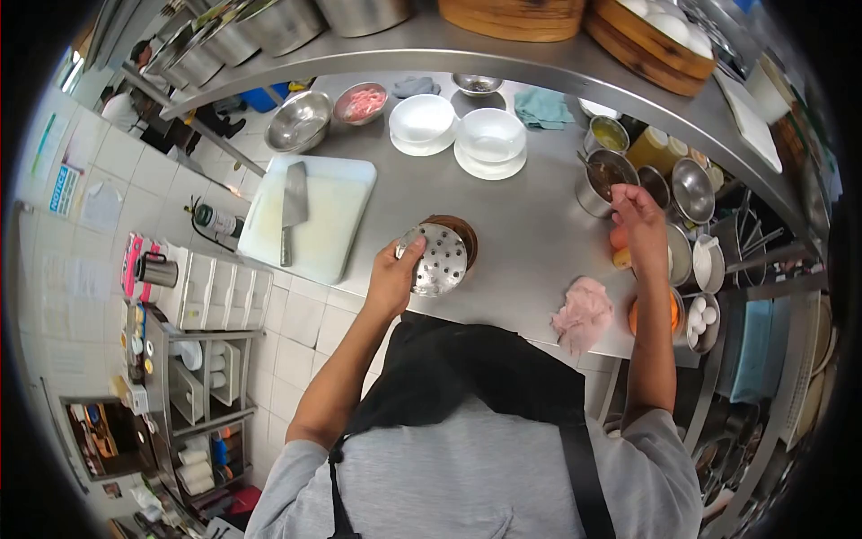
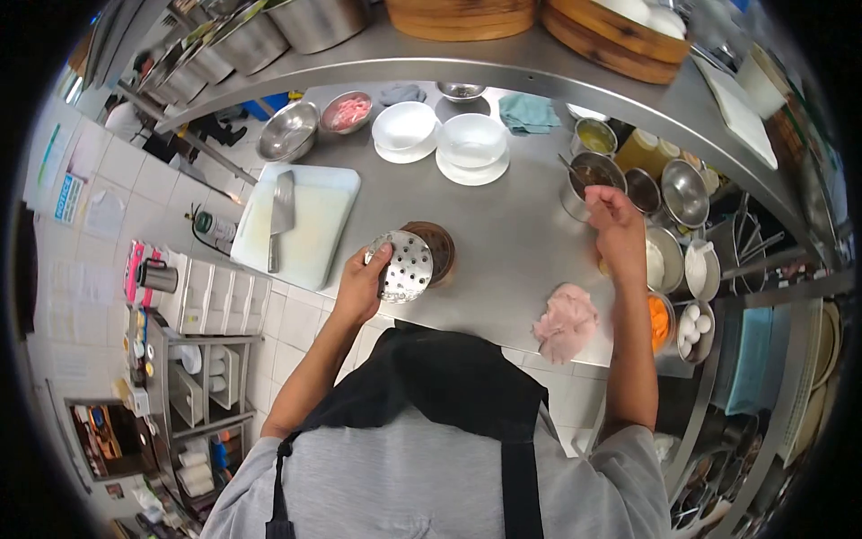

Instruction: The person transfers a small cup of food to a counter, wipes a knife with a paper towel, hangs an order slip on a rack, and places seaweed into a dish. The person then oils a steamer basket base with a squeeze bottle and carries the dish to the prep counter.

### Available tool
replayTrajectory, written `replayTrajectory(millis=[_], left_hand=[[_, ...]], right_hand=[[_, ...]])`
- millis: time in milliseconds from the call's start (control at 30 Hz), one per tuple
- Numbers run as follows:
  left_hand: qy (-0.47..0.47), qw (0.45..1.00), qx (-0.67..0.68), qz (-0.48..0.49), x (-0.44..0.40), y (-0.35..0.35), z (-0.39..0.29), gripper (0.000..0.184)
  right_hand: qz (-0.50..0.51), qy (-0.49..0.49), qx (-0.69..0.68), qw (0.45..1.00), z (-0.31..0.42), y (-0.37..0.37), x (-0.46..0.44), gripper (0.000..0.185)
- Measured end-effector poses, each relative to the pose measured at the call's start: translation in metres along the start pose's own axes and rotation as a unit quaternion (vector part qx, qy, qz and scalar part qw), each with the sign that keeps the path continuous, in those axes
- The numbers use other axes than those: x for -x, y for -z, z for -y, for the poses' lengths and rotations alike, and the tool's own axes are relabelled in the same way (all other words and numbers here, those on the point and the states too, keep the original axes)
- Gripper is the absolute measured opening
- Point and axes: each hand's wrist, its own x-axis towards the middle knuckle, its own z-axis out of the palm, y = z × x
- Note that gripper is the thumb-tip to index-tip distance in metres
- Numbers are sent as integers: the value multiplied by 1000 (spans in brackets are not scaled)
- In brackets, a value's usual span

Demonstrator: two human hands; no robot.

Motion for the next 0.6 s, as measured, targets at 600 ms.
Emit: replayTrajectory(millis=[600], left_hand=[[-292, 706, -643, 40, -34, 23, 72, 41]], right_hand=[[-177, 72, 656, 731, -107, 183, -265, 49]])
